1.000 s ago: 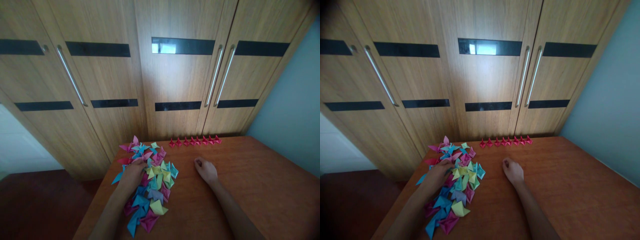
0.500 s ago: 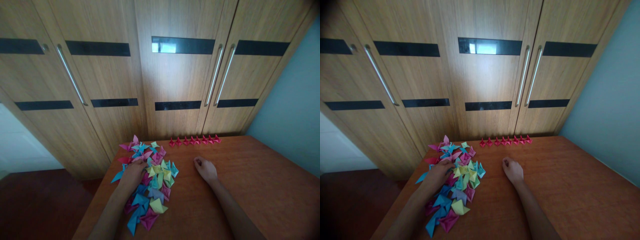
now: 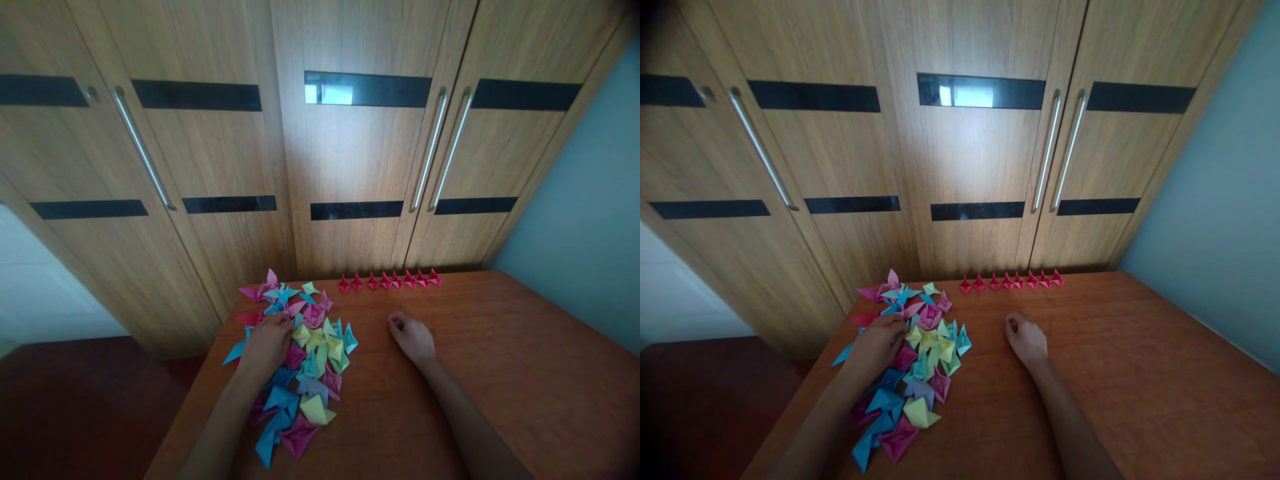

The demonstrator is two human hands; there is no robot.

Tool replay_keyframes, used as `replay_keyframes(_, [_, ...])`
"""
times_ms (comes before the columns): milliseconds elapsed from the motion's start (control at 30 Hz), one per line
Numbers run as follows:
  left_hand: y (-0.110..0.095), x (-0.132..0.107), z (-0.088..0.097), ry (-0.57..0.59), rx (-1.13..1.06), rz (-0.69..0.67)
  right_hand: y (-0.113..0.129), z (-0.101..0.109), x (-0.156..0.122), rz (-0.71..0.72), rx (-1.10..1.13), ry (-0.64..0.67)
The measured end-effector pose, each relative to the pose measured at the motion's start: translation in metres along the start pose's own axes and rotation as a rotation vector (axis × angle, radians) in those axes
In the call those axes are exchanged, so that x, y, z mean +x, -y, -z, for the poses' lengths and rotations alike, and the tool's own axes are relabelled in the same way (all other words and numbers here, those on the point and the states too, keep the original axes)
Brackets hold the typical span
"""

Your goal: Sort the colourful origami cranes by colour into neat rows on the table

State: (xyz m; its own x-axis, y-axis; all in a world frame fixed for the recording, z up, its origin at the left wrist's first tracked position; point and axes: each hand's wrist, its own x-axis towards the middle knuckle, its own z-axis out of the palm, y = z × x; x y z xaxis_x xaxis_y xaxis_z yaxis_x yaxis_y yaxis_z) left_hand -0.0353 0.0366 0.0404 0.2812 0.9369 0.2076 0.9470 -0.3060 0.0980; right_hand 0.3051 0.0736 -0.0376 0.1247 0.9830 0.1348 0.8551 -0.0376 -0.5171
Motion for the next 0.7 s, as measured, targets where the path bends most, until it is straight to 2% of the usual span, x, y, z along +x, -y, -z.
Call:
replay_keyframes(100, [-0.005,-0.001,0.009,-0.177,-0.032,0.039,0.0,-0.001,0.0,0.053,0.107,-0.055])
replay_keyframes(167, [-0.012,-0.002,0.013,-0.243,-0.092,0.072,0.008,-0.001,-0.003,0.129,0.254,-0.112])
replay_keyframes(233, [-0.022,-0.003,0.013,-0.228,-0.184,0.087,0.023,-0.002,-0.011,0.224,0.424,-0.135])
replay_keyframes(333, [-0.039,-0.007,0.009,-0.137,-0.332,0.053,0.053,-0.003,-0.031,0.345,0.615,-0.047])
replay_keyframes(467, [-0.058,-0.011,0.001,-0.08,-0.396,0.013,0.087,0.0,-0.057,0.518,0.693,0.069])
replay_keyframes(600, [-0.068,-0.013,0.0,-0.07,-0.457,-0.024,0.096,0.002,-0.064,0.614,0.715,0.03])
replay_keyframes(700, [-0.071,-0.013,0.0,-0.073,-0.528,-0.057,0.095,0.003,-0.06,0.572,0.789,0.015])
